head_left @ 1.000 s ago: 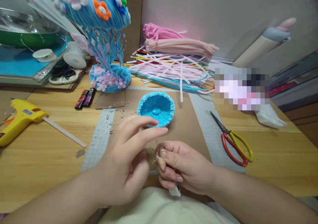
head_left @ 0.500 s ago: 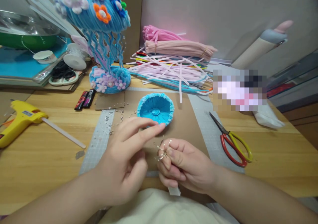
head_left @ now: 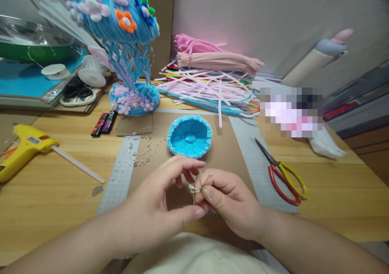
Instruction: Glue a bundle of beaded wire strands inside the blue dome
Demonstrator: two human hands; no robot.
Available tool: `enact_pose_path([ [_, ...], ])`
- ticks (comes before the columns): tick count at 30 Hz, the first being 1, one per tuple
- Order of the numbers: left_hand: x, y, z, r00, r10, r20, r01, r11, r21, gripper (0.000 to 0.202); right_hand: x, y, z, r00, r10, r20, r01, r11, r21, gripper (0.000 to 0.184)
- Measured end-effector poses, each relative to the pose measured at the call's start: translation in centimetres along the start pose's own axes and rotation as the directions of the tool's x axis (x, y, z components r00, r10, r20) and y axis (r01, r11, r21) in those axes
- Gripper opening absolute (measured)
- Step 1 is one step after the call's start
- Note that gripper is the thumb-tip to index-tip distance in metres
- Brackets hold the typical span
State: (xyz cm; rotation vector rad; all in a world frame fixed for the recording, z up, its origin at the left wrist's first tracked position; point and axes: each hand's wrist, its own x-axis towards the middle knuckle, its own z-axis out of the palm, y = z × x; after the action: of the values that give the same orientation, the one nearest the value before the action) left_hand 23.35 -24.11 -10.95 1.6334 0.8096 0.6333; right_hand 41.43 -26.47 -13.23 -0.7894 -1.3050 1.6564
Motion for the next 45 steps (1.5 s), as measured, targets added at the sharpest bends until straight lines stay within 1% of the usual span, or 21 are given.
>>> enact_pose_path([
  [2,-0.1,0.0,-0.1,0.999,0.012,0.037,-0.012,1.000,0.007,0.051,0.0,0.2,0.0,1.000,-0.017,-0.020,0.018,0.999,0.034,0.024],
  [4,-0.1,0.0,-0.1,0.998,0.006,0.056,-0.004,1.000,-0.023,0.050,0.0,0.4,0.0,0.999,-0.009,-0.036,0.012,0.995,0.097,0.024],
  [8,0.1,-0.2,0.1,0.999,-0.038,-0.013,0.036,0.993,-0.113,0.046,0.4,0.8,0.0,0.997,0.079,-0.006,-0.076,0.981,0.180,0.026],
  [11,0.1,-0.3,0.1,0.997,-0.046,-0.069,0.037,0.992,-0.123,0.043,0.5,0.7,0.0,0.992,0.126,0.012,-0.126,0.983,0.135,0.029],
  [12,0.1,-0.3,0.0,0.996,-0.024,-0.084,0.016,0.996,-0.091,0.044,0.5,0.7,0.0,0.990,0.139,0.013,-0.140,0.984,0.114,0.030],
  [14,0.0,-0.2,-0.3,0.994,0.061,-0.096,-0.057,0.998,0.040,0.049,0.6,0.6,0.0,0.984,0.177,0.012,-0.177,0.981,0.077,0.031],
  [16,0.0,0.1,-0.6,0.988,0.149,-0.039,-0.138,0.968,0.210,0.050,0.7,0.4,0.1,0.972,0.232,0.016,-0.233,0.972,0.025,0.032],
  [18,0.1,0.4,-0.9,0.983,0.175,0.056,-0.184,0.931,0.316,0.044,0.8,0.2,0.1,0.953,0.302,0.017,-0.302,0.953,-0.028,0.032],
  [20,0.3,0.6,-0.9,0.983,0.145,0.108,-0.173,0.929,0.326,0.037,0.9,0.2,0.1,0.928,0.373,0.019,-0.372,0.927,-0.041,0.031],
  [22,0.4,0.6,-0.8,0.988,0.114,0.102,-0.138,0.953,0.271,0.034,1.0,0.2,0.0,0.912,0.410,0.029,-0.409,0.912,-0.022,0.031],
  [24,0.4,0.3,-0.7,0.992,0.096,0.082,-0.112,0.967,0.227,0.037,1.1,0.3,-0.1,0.907,0.418,0.059,-0.420,0.907,0.029,0.033],
  [25,0.4,0.1,-0.7,0.993,0.099,0.066,-0.112,0.969,0.222,0.040,1.1,0.4,-0.2,0.905,0.419,0.079,-0.424,0.901,0.085,0.033],
  [28,0.3,-0.3,-0.6,0.992,0.124,-0.003,-0.119,0.959,0.257,0.050,1.2,0.4,-0.5,0.906,0.405,0.121,-0.421,0.844,0.333,0.027],
  [30,0.3,-0.4,-0.6,0.989,0.136,-0.052,-0.117,0.954,0.275,0.049,1.3,0.2,-0.5,0.914,0.388,0.117,-0.397,0.804,0.442,0.024],
  [35,0.6,-0.2,-0.6,0.982,0.126,-0.144,-0.080,0.955,0.287,0.032,1.4,-0.2,-0.1,0.916,0.391,0.090,-0.383,0.786,0.484,0.022],
  [37,0.7,-0.2,-0.5,0.984,0.080,-0.159,-0.041,0.971,0.235,0.028,1.3,0.0,0.0,0.919,0.385,0.078,-0.375,0.799,0.471,0.024],
  [40,0.8,-0.6,0.0,0.986,-0.075,-0.152,0.077,0.997,0.009,0.027,1.2,0.4,-0.1,0.939,0.342,0.016,-0.324,0.872,0.367,0.028],
  [42,0.8,-0.8,0.3,0.983,-0.152,-0.107,0.137,0.981,-0.140,0.028,1.0,0.4,-0.1,0.962,0.270,-0.033,-0.258,0.943,0.210,0.030],
  [43,0.7,-0.9,0.5,0.983,-0.161,-0.086,0.145,0.975,-0.169,0.030,1.0,0.3,-0.1,0.973,0.225,-0.052,-0.219,0.969,0.112,0.030],
  [44,0.7,-0.9,0.5,0.986,-0.147,-0.081,0.133,0.978,-0.159,0.033,0.9,0.1,-0.1,0.981,0.181,-0.065,-0.181,0.983,0.015,0.030],
  [45,0.5,-0.9,0.5,0.989,-0.113,-0.094,0.103,0.989,-0.108,0.038,0.9,-0.1,0.0,0.987,0.145,-0.074,-0.150,0.986,-0.070,0.030],
])
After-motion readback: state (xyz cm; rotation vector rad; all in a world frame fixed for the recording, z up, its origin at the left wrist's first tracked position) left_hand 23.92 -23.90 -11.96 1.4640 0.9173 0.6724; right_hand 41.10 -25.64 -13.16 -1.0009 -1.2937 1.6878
